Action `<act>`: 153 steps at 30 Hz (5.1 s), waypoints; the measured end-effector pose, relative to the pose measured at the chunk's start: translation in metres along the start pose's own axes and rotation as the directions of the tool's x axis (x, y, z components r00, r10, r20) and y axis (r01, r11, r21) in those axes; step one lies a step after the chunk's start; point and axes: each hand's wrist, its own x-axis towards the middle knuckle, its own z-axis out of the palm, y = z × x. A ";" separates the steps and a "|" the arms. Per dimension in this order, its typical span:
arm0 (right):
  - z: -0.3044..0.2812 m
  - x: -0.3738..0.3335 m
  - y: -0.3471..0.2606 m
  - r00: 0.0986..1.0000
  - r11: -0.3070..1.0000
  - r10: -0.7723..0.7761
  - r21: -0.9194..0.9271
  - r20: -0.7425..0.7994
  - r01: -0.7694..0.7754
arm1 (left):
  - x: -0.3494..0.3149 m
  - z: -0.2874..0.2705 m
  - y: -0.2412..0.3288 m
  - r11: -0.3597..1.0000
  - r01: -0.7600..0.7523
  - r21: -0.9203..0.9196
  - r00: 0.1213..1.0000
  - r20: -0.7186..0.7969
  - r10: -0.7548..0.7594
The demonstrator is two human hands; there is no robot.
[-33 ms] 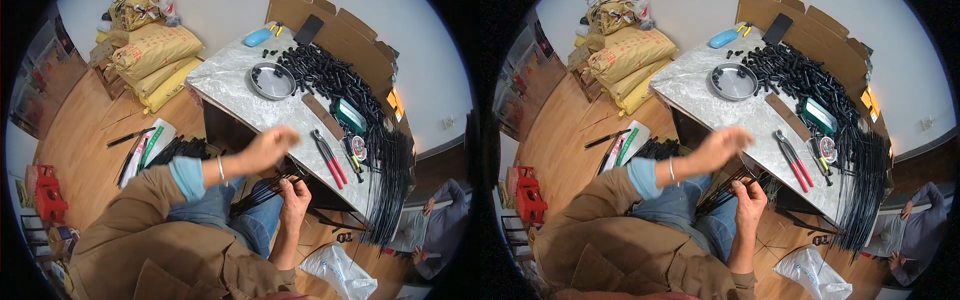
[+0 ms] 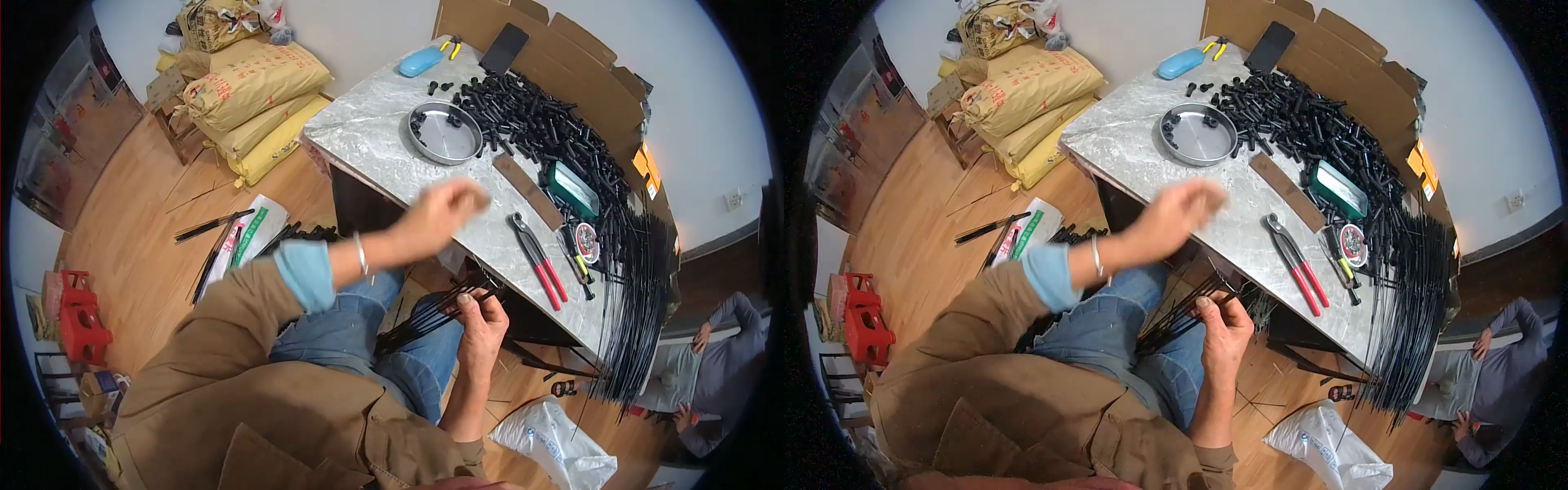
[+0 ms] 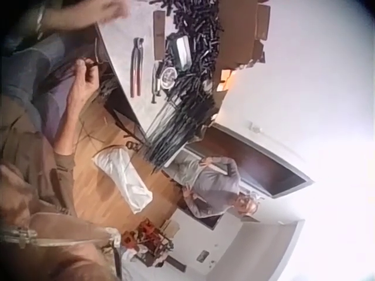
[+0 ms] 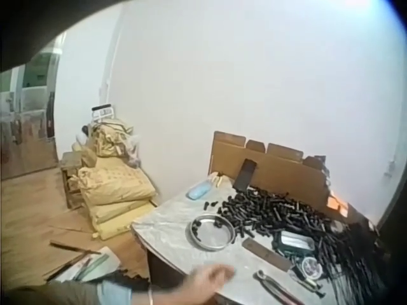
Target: Assembling black rods with plastic connectors and trimming them using pliers.
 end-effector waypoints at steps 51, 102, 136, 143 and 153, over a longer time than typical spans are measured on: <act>-0.028 0.016 0.004 0.997 0.984 0.037 0.173 0.072 -0.049 | -0.011 0.033 0.032 0.581 0.733 -0.352 0.674 0.483 -0.558; -0.044 0.012 -0.008 0.991 0.959 0.134 0.251 -0.005 -0.128 | -0.017 0.054 0.050 0.914 0.405 -0.029 0.810 0.474 -0.344; -0.052 0.007 -0.012 0.996 0.995 0.084 0.045 -0.005 -0.084 | -0.052 0.070 0.039 0.791 0.552 -0.265 0.779 0.504 -0.374; -0.041 0.014 -0.008 0.996 1.000 -0.015 -0.024 -0.089 0.013 | -0.057 0.081 0.037 0.989 0.130 0.074 0.986 0.091 -0.136; -0.041 0.003 -0.018 0.995 0.979 -0.089 -0.186 -0.040 0.080 | -0.051 0.066 0.070 0.823 -0.155 0.547 0.976 0.212 0.043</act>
